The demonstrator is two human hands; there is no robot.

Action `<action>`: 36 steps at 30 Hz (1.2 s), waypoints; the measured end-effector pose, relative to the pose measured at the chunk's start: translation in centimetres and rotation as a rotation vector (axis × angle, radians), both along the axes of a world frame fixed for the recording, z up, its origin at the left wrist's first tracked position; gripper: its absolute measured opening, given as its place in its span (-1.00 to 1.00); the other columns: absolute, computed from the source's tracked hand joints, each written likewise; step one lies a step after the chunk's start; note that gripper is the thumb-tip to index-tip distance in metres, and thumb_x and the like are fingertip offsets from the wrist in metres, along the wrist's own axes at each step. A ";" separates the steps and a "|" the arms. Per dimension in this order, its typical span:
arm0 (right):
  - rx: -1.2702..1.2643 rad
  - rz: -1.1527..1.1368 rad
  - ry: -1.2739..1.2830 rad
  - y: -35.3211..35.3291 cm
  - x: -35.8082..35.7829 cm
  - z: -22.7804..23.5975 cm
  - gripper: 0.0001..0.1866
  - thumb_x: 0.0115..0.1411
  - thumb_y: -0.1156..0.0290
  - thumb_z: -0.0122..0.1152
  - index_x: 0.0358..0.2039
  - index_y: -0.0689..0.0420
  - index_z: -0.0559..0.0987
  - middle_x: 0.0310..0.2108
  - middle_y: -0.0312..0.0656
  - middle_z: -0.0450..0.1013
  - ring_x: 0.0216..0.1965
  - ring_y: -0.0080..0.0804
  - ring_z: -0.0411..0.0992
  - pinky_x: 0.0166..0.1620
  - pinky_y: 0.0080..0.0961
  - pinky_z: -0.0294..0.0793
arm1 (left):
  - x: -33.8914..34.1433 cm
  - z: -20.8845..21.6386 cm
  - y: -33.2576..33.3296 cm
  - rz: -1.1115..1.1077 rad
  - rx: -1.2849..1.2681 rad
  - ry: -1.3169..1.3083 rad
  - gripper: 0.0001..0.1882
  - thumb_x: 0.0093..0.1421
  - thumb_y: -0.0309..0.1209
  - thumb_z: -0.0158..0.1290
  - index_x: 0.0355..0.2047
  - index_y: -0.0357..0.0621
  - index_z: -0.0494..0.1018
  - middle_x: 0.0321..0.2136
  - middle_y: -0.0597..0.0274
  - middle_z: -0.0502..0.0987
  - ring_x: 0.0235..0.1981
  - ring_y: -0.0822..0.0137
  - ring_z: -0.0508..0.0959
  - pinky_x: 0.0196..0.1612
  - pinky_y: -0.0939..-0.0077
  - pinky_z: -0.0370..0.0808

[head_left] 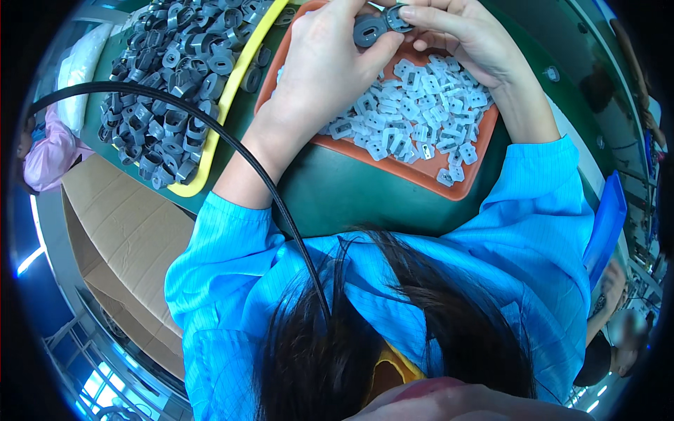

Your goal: Assembling small grey and white plastic components at a factory workstation.

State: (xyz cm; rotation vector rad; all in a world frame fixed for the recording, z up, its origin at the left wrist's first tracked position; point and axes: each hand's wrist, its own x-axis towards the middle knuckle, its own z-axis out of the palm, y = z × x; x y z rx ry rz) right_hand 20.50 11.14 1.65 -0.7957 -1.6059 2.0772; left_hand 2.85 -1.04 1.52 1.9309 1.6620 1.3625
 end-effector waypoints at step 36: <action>0.209 -0.043 0.020 -0.5 0.4 0.3 -0.92 0.28 0.50 0.29 -0.30 0.25 0.63 -0.41 -0.29 0.61 -0.50 -0.61 0.51 -0.42 -0.71 0.44 | 0.4 1.7 -0.4 -0.122 0.044 0.112 -0.55 0.15 -0.56 0.30 0.06 -0.33 0.47 -0.12 0.09 0.59 -0.11 0.25 0.63 -0.05 0.43 0.55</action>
